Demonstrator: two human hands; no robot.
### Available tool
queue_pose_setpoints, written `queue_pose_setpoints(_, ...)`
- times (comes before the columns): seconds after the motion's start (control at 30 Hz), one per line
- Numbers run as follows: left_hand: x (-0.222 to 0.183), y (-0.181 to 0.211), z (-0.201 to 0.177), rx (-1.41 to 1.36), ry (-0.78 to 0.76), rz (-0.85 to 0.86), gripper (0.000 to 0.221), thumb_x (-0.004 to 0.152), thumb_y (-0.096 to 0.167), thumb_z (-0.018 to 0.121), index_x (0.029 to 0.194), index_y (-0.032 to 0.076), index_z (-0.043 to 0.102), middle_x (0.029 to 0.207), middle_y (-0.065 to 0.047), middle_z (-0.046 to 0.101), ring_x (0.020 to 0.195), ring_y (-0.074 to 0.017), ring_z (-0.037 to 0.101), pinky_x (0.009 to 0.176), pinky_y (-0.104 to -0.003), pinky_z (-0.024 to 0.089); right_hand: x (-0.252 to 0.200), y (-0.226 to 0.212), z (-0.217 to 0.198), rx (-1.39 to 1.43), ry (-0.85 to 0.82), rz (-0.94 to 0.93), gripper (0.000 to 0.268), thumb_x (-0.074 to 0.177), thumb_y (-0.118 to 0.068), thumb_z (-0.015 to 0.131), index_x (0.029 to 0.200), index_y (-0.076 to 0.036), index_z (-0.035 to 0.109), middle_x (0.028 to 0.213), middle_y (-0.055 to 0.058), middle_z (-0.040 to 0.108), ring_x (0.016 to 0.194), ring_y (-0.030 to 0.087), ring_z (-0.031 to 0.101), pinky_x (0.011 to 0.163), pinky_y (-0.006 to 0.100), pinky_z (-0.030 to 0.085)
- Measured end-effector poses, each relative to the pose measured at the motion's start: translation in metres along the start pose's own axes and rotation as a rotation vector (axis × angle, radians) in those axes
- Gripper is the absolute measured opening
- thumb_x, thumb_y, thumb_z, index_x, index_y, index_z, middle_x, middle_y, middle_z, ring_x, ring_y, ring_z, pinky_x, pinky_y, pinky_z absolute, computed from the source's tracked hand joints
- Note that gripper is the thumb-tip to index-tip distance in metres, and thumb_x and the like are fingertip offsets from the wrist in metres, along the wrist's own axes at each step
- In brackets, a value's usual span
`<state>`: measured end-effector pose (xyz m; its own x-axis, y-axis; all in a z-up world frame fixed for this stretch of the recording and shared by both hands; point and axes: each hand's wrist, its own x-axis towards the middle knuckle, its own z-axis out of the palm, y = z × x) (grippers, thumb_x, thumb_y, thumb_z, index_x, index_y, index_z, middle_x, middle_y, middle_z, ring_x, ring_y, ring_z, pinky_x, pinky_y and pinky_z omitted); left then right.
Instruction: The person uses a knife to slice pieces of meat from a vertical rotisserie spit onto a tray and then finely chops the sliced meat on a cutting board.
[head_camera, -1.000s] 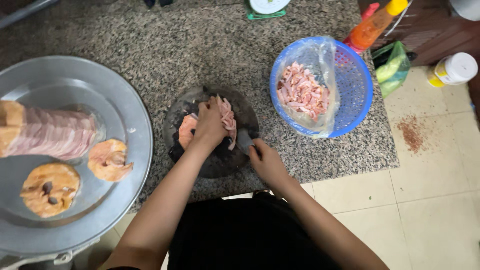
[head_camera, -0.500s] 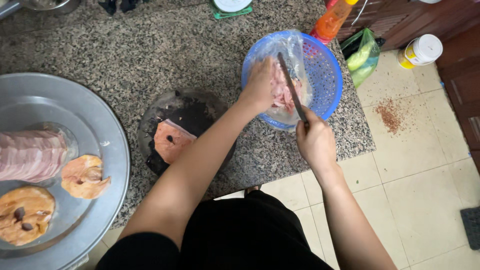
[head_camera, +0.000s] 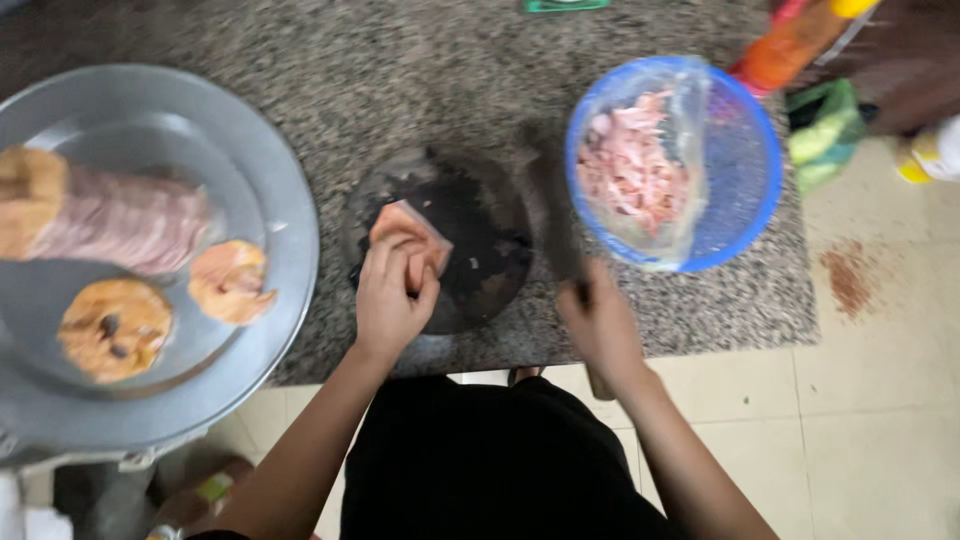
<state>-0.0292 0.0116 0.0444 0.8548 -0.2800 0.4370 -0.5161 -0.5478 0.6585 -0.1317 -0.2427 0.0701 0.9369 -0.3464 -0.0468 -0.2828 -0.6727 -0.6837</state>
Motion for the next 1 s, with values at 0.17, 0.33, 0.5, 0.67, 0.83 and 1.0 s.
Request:
queue_pose_setpoints(0.17, -0.01, -0.008, -0.006, 0.036, 0.062, 0.017, 0.024, 0.087, 0.01, 0.07, 0.109, 0.002, 0.064, 0.119, -0.018, 0.063, 0.114, -0.0401, 0.061, 0.099, -0.049, 0.049, -0.011, -0.016, 0.035, 0.07, -0.353, 0.11, 0.04, 0.092, -0.025, 0.063, 0.129, -0.013, 0.059, 0.093, 0.022, 0.073, 0.083, 0.038, 0.072, 0.075, 0.048, 0.055)
queue_pose_setpoints(0.33, -0.006, -0.008, 0.005, 0.018, 0.112, -0.079, 0.013, 0.091, 0.009, 0.069, 0.103, 0.005, 0.067, 0.116, -0.012, 0.066, 0.115, -0.0358, 0.063, 0.101, -0.044, 0.05, 0.002, -0.004, 0.032, 0.043, -0.381, 0.084, 0.042, 0.09, -0.023, 0.063, 0.131, -0.014, 0.06, 0.104, 0.021, 0.075, 0.093, 0.038, 0.075, 0.081, 0.047, 0.058)
queue_pose_setpoints(0.5, 0.005, -0.023, 0.017, -0.022, 0.103, -0.085, 0.012, 0.09, 0.007, 0.069, 0.102, 0.005, 0.068, 0.115, -0.012, 0.066, 0.115, -0.0349, 0.063, 0.101, -0.044, 0.051, 0.017, -0.028, 0.033, -0.04, -0.114, -0.268, 0.044, 0.099, -0.016, 0.054, 0.144, -0.018, 0.054, 0.108, 0.023, 0.072, 0.095, 0.044, 0.071, 0.078, 0.051, 0.055)
queue_pose_setpoints(0.67, 0.004, -0.033, 0.028, -0.006, 0.128, -0.107, 0.016, 0.083, 0.004, 0.073, 0.098, 0.005, 0.068, 0.113, -0.012, 0.066, 0.115, -0.0361, 0.062, 0.099, -0.045, 0.051, 0.009, -0.064, 0.077, -0.298, -0.313, -0.138, 0.055, 0.099, -0.022, 0.056, 0.153, -0.025, 0.044, 0.099, 0.025, 0.069, 0.077, 0.046, 0.07, 0.068, 0.056, 0.056)
queue_pose_setpoints(0.83, 0.002, -0.036, 0.033, -0.008, 0.17, -0.094, 0.021, 0.079, 0.001, 0.075, 0.098, 0.003, 0.066, 0.114, -0.013, 0.065, 0.12, -0.038, 0.06, 0.101, -0.045, 0.051, -0.011, -0.054, 0.066, -0.434, -0.253, -0.318, 0.054, 0.101, -0.023, 0.054, 0.153, -0.021, 0.043, 0.103, 0.026, 0.066, 0.062, 0.044, 0.069, 0.054, 0.052, 0.057)
queue_pose_setpoints(1.0, 0.003, -0.035, 0.034, -0.014, 0.163, -0.133, 0.024, 0.073, 0.0, 0.075, 0.094, 0.001, 0.063, 0.113, -0.014, 0.065, 0.119, -0.0377, 0.061, 0.099, -0.045, 0.051, -0.038, -0.046, 0.024, -0.487, -0.457, -0.207, 0.061, 0.097, -0.023, 0.056, 0.155, -0.025, 0.038, 0.082, 0.019, 0.062, 0.057, 0.041, 0.068, 0.054, 0.052, 0.056)
